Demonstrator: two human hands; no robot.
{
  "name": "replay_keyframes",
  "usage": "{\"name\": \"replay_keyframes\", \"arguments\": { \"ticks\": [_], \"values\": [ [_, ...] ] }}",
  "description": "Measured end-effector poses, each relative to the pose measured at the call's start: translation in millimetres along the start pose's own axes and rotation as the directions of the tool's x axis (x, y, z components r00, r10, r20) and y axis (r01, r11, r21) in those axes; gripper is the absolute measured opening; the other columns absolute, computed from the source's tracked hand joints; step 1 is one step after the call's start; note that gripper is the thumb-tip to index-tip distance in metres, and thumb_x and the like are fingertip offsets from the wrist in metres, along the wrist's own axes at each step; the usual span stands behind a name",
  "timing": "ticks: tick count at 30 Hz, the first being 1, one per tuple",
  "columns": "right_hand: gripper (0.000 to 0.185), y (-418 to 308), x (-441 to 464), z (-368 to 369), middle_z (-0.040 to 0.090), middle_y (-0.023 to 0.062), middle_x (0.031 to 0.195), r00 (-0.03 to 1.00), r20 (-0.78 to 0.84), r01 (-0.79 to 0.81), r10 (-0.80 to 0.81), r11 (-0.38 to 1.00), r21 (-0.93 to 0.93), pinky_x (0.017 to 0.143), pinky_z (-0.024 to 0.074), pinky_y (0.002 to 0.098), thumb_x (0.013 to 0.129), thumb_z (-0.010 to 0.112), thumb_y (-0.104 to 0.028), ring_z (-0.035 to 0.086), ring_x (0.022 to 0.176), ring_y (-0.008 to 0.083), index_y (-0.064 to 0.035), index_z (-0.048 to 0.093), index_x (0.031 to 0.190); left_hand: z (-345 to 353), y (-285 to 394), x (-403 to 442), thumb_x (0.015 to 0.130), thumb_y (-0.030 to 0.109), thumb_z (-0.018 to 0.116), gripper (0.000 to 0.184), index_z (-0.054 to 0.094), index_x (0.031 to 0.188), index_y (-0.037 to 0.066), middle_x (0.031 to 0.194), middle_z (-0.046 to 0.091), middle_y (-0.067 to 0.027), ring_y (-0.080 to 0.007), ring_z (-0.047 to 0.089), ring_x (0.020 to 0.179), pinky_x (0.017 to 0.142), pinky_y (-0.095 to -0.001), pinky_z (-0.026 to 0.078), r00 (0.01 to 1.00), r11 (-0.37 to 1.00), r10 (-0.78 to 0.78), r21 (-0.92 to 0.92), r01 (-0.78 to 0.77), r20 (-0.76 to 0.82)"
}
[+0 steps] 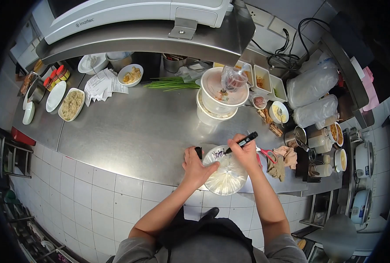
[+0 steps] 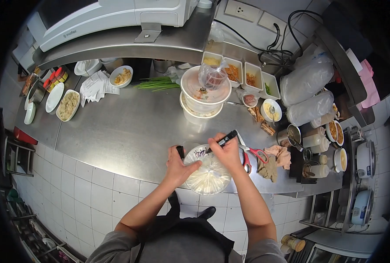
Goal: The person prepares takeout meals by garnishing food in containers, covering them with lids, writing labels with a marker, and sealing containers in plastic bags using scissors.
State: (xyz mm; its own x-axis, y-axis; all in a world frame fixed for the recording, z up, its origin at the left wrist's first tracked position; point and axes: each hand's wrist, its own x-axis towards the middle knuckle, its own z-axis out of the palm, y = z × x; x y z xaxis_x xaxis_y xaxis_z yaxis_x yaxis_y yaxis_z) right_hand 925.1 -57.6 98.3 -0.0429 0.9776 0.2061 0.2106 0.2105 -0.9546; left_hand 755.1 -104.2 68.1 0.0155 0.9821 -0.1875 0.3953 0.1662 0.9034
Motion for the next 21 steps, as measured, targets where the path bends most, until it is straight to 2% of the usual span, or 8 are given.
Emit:
{"name": "replay_keyframes", "arguments": {
  "ticks": [3,6,12,15,18,21],
  "values": [
    [0.024,-3.9,0.6,-0.4,0.045,-0.0026,0.051,1.000,0.004,0.019,-0.019,0.991,-0.134,0.048,0.0312,0.0245,0.076,0.062,-0.006,0.039,0.050,0.0054,-0.0019,0.049,0.056,-0.1,0.1,-0.6,0.062,0.034,0.074,0.072,0.034,0.112,0.002,0.112,0.035,-0.0133,-0.0303,0.035,0.110,0.087,-0.0442,0.027,1.000,1.000,-0.002,0.000,0.002,0.001],
    [0.023,6.5,1.7,-8.3,0.045,-0.0027,0.052,0.995,-0.082,-0.063,0.065,0.997,0.033,0.048,0.0312,0.0244,0.076,0.063,-0.006,0.039,0.050,0.0049,-0.0016,0.050,0.057,1.3,-0.8,0.4,0.062,0.034,0.074,0.071,0.034,0.111,0.002,0.111,0.035,-0.0131,-0.0301,0.035,0.110,0.087,-0.0444,0.027,1.000,1.000,-0.001,-0.005,0.001,-0.009],
    [0.024,-0.5,-2.3,-6.9,0.044,-0.0031,0.052,0.999,-0.024,-0.043,0.041,0.995,-0.091,0.047,0.0292,0.0238,0.076,0.062,-0.006,0.037,0.050,0.0046,-0.0018,0.049,0.056,2.8,-1.8,0.3,0.062,0.034,0.075,0.072,0.034,0.112,0.002,0.111,0.036,-0.0128,-0.0298,0.036,0.109,0.087,-0.0453,0.028,1.000,1.000,0.014,-0.004,-0.014,-0.013],
    [0.024,-0.3,3.2,-6.2,0.043,-0.0038,0.051,0.995,-0.081,-0.054,0.053,0.998,-0.013,0.046,0.0287,0.0240,0.076,0.062,-0.006,0.035,0.049,0.0047,-0.0019,0.048,0.056,2.1,-2.4,0.1,0.062,0.033,0.075,0.071,0.034,0.111,0.002,0.110,0.036,-0.0126,-0.0296,0.037,0.109,0.087,-0.0455,0.028,1.000,1.000,0.018,-0.004,-0.018,-0.015],
    [0.024,6.3,1.5,-15.9,0.043,-0.0038,0.050,0.999,0.003,-0.041,0.041,0.998,-0.045,0.046,0.0292,0.0245,0.076,0.062,-0.006,0.036,0.048,0.0051,-0.0019,0.049,0.056,3.1,-3.8,0.5,0.062,0.034,0.075,0.071,0.035,0.111,0.002,0.110,0.036,-0.0124,-0.0292,0.038,0.108,0.086,-0.0454,0.028,1.000,1.000,0.021,-0.011,-0.021,-0.012],
    [0.024,6.6,0.4,-10.8,0.043,-0.0041,0.050,1.000,-0.014,0.026,-0.026,0.999,-0.038,0.045,0.0289,0.0245,0.076,0.061,-0.005,0.035,0.047,0.0051,-0.0024,0.048,0.055,4.2,-4.3,0.8,0.062,0.034,0.075,0.070,0.035,0.111,0.002,0.110,0.036,-0.0123,-0.0288,0.038,0.108,0.087,-0.0454,0.028,1.000,1.000,0.018,-0.024,-0.019,-0.018]
  ]
}}
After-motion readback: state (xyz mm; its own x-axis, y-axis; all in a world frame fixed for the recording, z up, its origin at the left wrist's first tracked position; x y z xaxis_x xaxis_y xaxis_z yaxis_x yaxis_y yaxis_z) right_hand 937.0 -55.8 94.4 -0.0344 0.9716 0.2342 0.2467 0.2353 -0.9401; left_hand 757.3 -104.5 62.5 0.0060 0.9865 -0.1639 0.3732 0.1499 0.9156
